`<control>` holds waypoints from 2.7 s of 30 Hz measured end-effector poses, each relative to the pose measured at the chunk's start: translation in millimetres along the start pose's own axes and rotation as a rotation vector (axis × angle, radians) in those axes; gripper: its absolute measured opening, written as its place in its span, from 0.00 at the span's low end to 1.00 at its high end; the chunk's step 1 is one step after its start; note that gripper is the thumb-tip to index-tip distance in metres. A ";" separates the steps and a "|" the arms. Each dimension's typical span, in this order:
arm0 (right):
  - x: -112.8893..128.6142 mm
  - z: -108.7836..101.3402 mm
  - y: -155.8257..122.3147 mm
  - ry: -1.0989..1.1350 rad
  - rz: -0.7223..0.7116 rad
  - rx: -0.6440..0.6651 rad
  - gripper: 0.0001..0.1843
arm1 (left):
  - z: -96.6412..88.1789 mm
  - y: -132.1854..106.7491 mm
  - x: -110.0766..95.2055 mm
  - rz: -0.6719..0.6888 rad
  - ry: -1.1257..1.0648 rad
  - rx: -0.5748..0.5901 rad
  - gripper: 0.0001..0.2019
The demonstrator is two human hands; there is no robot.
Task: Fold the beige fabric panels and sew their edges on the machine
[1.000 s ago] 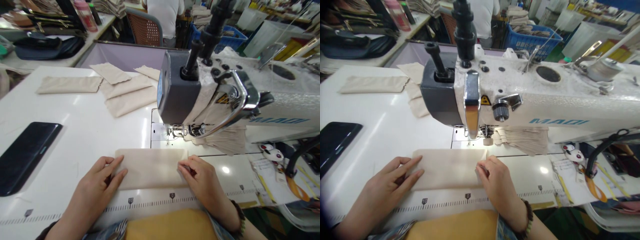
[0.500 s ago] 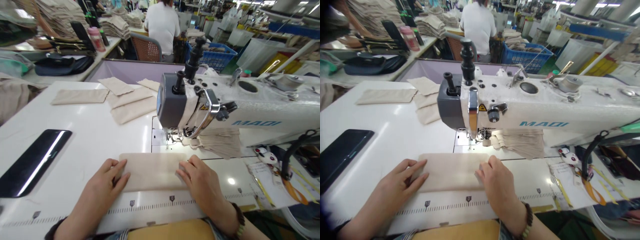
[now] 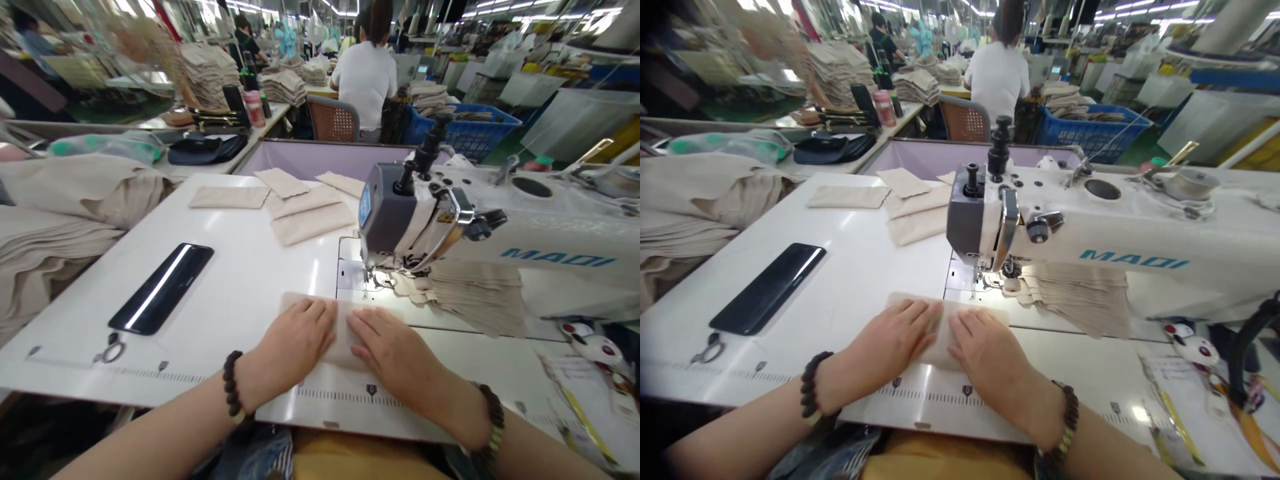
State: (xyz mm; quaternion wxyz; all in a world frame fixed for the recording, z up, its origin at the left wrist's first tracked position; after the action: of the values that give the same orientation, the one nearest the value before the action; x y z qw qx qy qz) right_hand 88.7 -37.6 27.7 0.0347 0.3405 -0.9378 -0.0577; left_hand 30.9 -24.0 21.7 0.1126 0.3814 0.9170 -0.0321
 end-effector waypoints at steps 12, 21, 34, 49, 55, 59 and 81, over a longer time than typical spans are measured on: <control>2.3 25.5 -26.5 -0.133 -0.059 -0.139 0.24 | 25.6 -8.1 16.4 -0.127 -0.012 -0.057 0.30; 0.1 27.9 -24.4 -0.077 -0.025 -0.086 0.29 | -5.3 -54.8 59.7 -0.270 0.200 -0.229 0.29; -18.1 0.9 -13.7 0.105 -0.190 0.083 0.18 | -1.6 58.5 28.7 0.038 0.066 -0.021 0.18; -56.6 -3.7 -7.9 0.113 -0.101 -0.151 0.17 | 8.4 79.9 8.0 0.177 -0.058 -0.050 0.13; -62.9 2.7 -6.2 0.087 -0.028 -0.102 0.17 | 7.6 86.0 11.6 0.159 -0.048 -0.046 0.13; -63.3 2.5 -4.8 0.062 -0.014 -0.111 0.15 | 8.6 86.1 12.5 0.161 -0.040 -0.045 0.13; -69.1 4.7 0.2 0.027 0.077 -0.103 0.08 | 5.6 93.4 19.4 0.184 -0.051 -0.097 0.09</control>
State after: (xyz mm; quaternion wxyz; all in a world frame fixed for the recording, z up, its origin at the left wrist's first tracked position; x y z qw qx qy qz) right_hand 141.0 7.3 21.3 0.0668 0.3028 -0.9455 -0.0998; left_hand 84.7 54.7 14.4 0.1565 0.4572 0.8754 0.0130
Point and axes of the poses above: each hand's wrist, its own y-axis towards the middle knuckle, its own z-axis out of the palm, x = y × z, the point moved 10 cm from there along y, towards the middle knuckle, and after that the axes turned 9 degrees about -y, right-handed, at the moved point
